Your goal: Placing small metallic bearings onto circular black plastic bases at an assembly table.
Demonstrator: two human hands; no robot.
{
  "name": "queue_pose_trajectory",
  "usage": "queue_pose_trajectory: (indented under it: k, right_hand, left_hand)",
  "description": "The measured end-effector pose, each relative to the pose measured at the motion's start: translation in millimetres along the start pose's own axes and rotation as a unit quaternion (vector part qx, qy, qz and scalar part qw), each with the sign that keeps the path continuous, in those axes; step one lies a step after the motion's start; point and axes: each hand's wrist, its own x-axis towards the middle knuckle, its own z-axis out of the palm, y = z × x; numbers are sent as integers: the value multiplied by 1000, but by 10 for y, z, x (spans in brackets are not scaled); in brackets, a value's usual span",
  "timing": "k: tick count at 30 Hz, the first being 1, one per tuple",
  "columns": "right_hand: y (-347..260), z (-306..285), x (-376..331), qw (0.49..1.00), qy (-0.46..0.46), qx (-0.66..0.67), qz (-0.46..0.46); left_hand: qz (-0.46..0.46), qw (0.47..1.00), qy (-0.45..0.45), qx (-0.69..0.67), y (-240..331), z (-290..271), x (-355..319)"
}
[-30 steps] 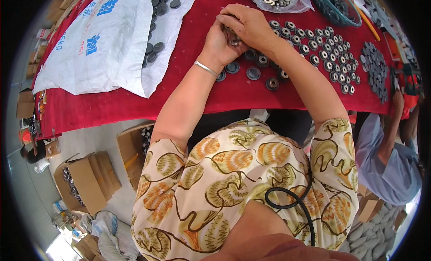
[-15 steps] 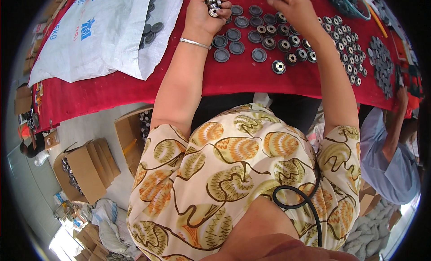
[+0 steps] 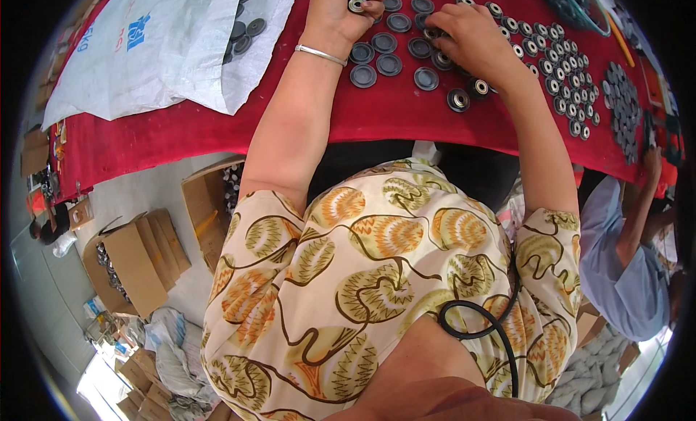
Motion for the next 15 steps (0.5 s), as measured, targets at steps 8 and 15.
queue_pose_trajectory:
  k: [8,15]
  right_hand:
    - [58,0,70,999,-31,-13,-1]
    - [123,-182,95,999,-17,43,9]
  left_hand:
    - [10,1000,-10,-8,5,28,-9]
    - [10,1000,-16,-2,-3,61,-26]
